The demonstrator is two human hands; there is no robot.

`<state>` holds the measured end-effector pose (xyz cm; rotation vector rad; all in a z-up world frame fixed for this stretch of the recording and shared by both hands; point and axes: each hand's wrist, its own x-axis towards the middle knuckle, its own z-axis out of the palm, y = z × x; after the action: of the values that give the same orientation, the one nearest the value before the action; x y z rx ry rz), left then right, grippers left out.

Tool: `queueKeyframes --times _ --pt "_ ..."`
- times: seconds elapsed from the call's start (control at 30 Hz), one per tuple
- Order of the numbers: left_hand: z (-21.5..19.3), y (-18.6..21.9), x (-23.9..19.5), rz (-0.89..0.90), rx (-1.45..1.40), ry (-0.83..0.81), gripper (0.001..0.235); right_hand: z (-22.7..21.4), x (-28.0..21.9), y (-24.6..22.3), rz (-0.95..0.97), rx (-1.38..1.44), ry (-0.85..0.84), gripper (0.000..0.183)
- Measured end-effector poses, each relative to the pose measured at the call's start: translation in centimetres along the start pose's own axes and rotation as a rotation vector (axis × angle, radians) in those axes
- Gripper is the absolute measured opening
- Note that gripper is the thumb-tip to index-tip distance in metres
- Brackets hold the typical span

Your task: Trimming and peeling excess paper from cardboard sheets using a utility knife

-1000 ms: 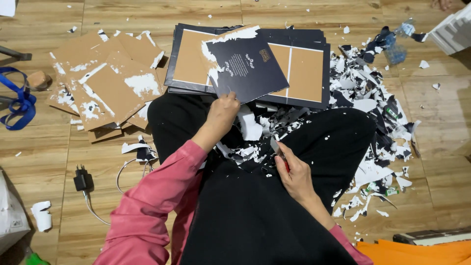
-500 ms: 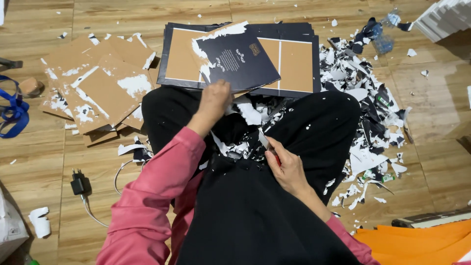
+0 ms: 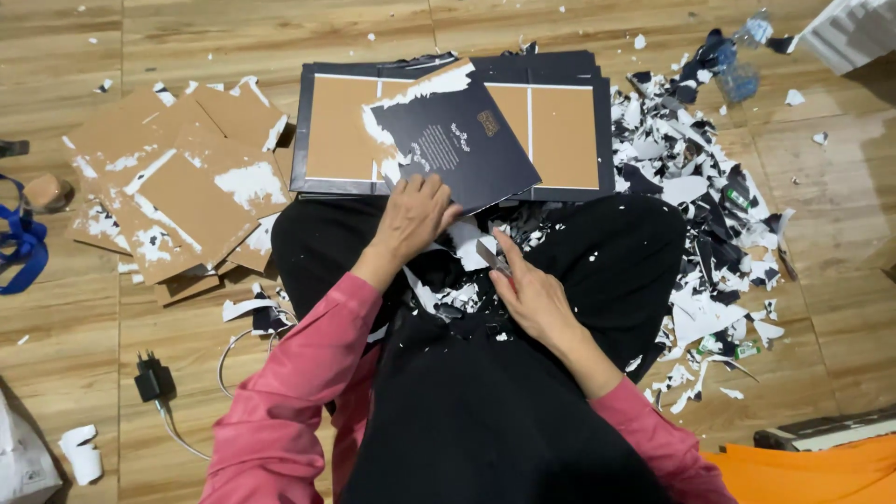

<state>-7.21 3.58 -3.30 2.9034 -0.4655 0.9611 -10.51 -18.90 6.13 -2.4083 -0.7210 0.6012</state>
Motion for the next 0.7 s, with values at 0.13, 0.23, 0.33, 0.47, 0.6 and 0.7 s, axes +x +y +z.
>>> queueKeyframes --times 0.13,0.23,0.33,0.47,0.6,0.7 --pt "-2.6 -0.3 1.4 0.067 -0.041 -0.113 0.054 0.3 1.4 1.0 0.015 0.028 -0.017 0.055" --pt "-1.6 -1.6 1.8 0.117 -0.217 -0.21 0.044 0.2 2.2 1.4 0.023 0.117 0.012 0.056" --pt "-1.4 -2.3 2.4 0.127 -0.381 -0.311 0.042 0.9 3.0 2.3 -0.011 0.154 0.031 0.057" --pt "-0.5 -2.2 2.6 0.072 -0.432 -0.444 0.035 2.0 4.2 3.2 -0.114 0.128 0.051 0.052" --pt "-1.1 -2.9 3.9 -0.031 -0.637 -0.637 0.038 1.8 5.1 2.2 -0.198 0.19 0.124 0.056" --pt "-0.7 -3.5 4.1 -0.034 -0.682 -0.687 0.039 1.3 6.3 1.6 -0.201 0.279 0.114 0.059"
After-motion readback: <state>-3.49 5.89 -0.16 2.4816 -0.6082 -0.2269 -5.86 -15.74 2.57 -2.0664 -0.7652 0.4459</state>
